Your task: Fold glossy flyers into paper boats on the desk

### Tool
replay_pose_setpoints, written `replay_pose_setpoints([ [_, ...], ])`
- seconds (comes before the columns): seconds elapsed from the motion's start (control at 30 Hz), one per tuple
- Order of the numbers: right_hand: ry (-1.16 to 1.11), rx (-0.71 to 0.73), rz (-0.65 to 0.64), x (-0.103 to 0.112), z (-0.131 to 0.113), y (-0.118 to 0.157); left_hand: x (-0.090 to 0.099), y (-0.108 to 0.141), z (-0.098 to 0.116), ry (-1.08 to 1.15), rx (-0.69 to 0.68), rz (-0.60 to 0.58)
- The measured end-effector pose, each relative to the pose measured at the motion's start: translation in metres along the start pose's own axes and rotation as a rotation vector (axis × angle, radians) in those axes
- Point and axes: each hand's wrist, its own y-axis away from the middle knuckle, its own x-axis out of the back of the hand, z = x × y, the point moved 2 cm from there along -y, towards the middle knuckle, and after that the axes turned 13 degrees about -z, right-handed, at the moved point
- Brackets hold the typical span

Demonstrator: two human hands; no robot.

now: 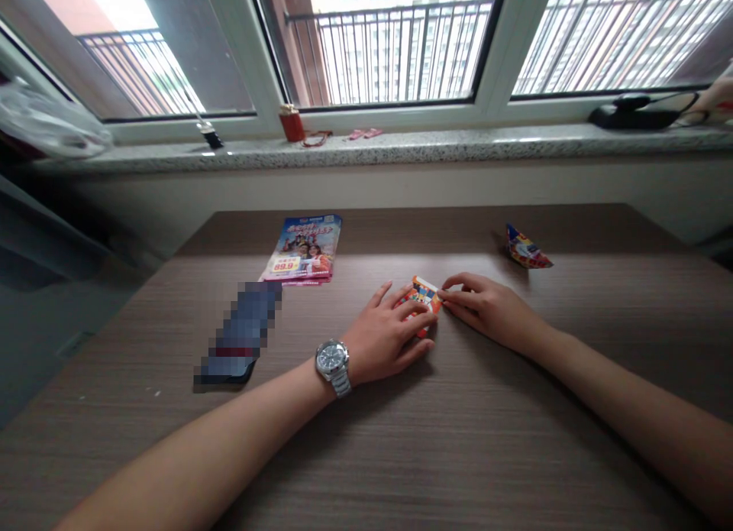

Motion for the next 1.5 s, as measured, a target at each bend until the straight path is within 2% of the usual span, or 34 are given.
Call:
replay_pose_setpoints([
  [0.13,-0.019,0.01,-0.056,-0.001,-0.009,0.015,-0.001,0.0,-0.002,-0.019,0.101,0.009],
  [0.3,-0.107,-0.023,-0.049,-0.003,-0.016,0.021,-0.005,-0.001,-0.003,-0.05,0.071,-0.012],
  [0.47,-0.175,-0.13,0.021,-0.003,-0.009,0.014,-0.005,-0.001,-0.001,0.003,0.016,-0.06],
  [0.63,-0.16,-0.194,-0.004,-0.001,-0.007,0.006,-0.004,-0.002,0.001,0.025,0.002,-0.044],
  [0.97,-0.046,-0.215,-0.017,0.001,-0.007,-0.001,-0.007,-0.002,0.003,0.026,0.046,-0.046],
  [1.13,0.021,-0.268,-0.013,0.005,0.006,-0.013,-0.007,-0.002,0.003,0.042,0.051,-0.049],
  [1.3,0.014,-0.259,0.001,0.006,0.021,-0.027,-0.004,-0.002,0.004,0.044,0.046,-0.05],
  [1.5,0.025,-0.284,0.047,0.006,0.022,-0.031,-0.004,-0.002,0.004,0.041,0.039,-0.05],
])
